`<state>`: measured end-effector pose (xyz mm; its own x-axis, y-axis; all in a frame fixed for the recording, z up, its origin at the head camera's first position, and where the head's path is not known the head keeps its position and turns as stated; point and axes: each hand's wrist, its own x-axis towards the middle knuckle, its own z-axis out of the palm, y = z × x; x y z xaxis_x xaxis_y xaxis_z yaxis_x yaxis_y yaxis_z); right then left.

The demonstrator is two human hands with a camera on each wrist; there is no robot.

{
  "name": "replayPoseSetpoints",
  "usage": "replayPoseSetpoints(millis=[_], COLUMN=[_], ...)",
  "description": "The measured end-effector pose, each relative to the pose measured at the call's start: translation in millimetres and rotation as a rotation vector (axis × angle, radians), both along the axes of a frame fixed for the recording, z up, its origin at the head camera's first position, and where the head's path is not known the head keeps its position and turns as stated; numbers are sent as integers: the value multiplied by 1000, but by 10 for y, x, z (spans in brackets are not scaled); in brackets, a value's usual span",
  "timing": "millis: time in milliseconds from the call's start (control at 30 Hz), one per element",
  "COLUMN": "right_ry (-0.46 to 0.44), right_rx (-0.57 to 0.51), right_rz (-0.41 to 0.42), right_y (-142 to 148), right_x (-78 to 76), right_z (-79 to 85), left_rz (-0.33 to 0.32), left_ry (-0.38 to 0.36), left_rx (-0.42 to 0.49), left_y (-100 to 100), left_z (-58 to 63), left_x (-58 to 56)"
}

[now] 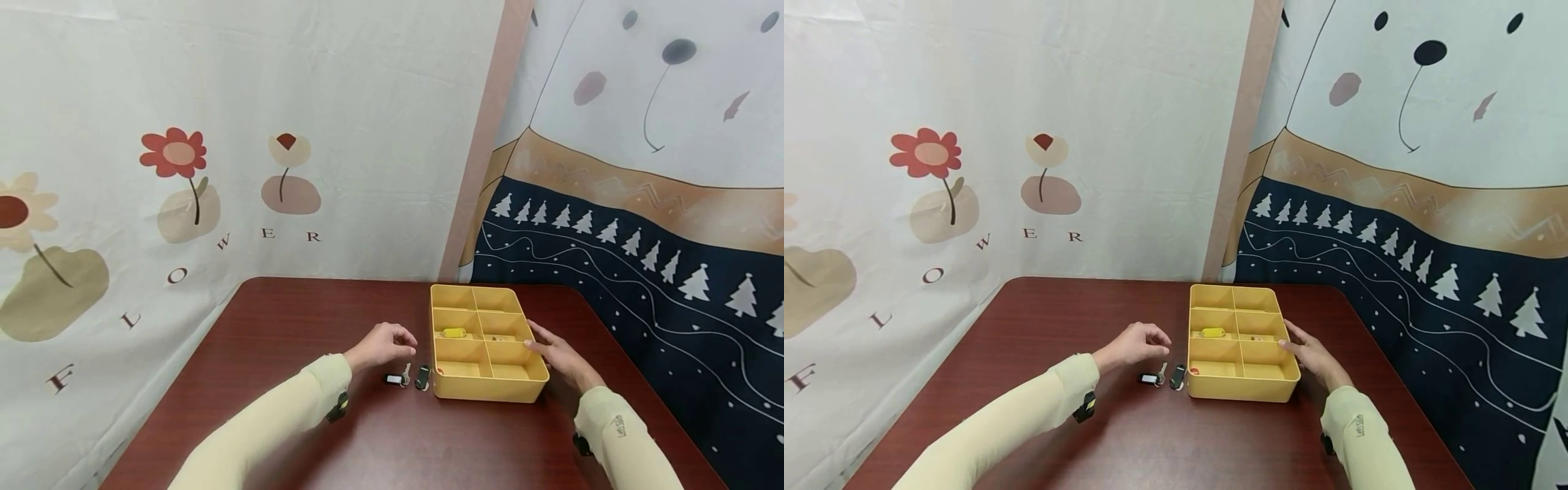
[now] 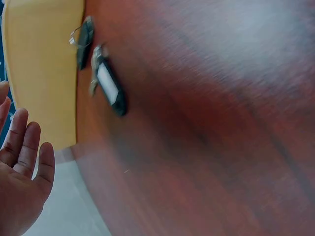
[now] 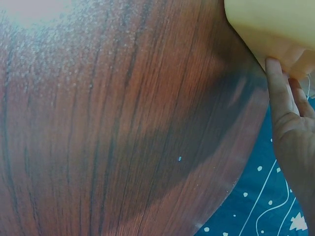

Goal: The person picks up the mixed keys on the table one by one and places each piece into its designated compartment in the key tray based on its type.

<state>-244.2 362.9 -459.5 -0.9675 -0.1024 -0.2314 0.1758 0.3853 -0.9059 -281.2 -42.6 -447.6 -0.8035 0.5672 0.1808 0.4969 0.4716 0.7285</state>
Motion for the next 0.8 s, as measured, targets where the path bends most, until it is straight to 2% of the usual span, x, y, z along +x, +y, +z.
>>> replayPoseSetpoints(millis=[233,367,567,800], right_ry=[-5,-3,4,3], right_rx=[-17,-13,-13,-9], right_rz=[-1,-1,1,-1], right_y=[4,4,7,9], right_x=[6,2,-4,-2], right_z=[-3,-3,-10,-13], left_rz=[-77,-77,-98,-98], left_ry=[52,24,49,30], left_rx=[-9,-47,-107,-143], left_y=[-13,5,48,76], left_z=[-151,-204,-310,-353], left_x=[108,139,156,193])
